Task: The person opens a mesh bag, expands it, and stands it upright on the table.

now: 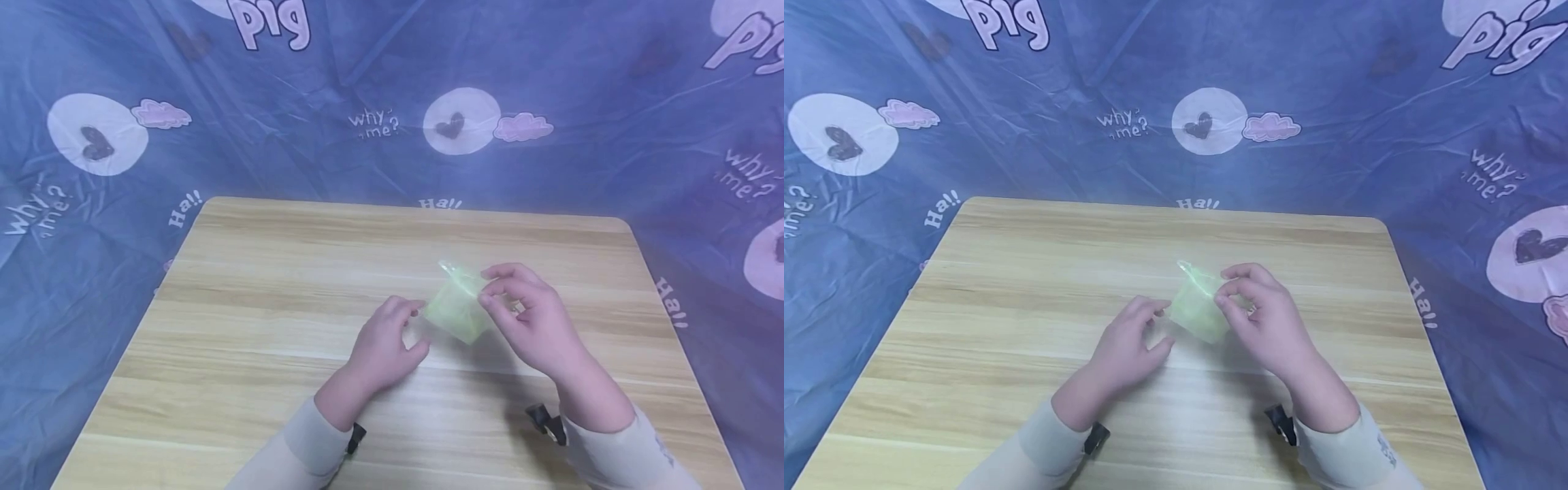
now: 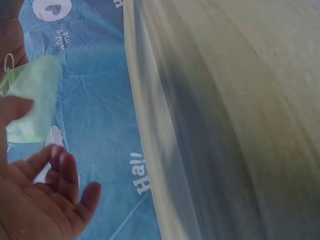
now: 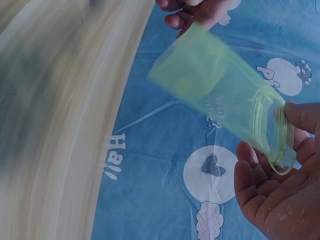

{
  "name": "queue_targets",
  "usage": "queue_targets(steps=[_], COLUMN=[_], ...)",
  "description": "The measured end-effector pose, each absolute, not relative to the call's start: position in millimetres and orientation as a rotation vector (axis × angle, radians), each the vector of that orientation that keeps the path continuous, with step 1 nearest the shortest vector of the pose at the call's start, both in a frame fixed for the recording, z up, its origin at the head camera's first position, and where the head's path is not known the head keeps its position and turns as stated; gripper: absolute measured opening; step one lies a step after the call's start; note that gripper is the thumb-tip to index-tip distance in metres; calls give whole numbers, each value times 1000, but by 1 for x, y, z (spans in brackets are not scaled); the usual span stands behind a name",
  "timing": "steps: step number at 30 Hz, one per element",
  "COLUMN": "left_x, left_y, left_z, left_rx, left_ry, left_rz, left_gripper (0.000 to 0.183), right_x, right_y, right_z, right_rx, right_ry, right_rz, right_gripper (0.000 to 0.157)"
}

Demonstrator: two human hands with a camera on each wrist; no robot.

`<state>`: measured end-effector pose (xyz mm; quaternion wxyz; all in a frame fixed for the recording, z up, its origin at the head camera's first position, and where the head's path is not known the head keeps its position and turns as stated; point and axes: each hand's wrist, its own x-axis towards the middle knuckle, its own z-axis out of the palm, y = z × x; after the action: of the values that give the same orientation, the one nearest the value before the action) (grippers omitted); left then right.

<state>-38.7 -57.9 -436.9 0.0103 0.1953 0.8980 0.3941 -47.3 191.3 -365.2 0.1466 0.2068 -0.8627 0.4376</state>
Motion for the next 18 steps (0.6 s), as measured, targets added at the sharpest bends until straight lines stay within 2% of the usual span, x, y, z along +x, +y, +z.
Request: queue_targets(steps=[6,18], left_x=[-40,-42], left_y=[-59,-59], left_z=[-438,-438], left_rx=[429,332], left_ry=[2794,2752], left_rz=[1213,1168], left_gripper=[53,55], right_x=[-49,-48], right_y=[189,186], right_z=[-379,-416], right_rx=[708,776], right_ry=[-2516,-2536], right_rz=[1085,980], right_gripper=[15,13])
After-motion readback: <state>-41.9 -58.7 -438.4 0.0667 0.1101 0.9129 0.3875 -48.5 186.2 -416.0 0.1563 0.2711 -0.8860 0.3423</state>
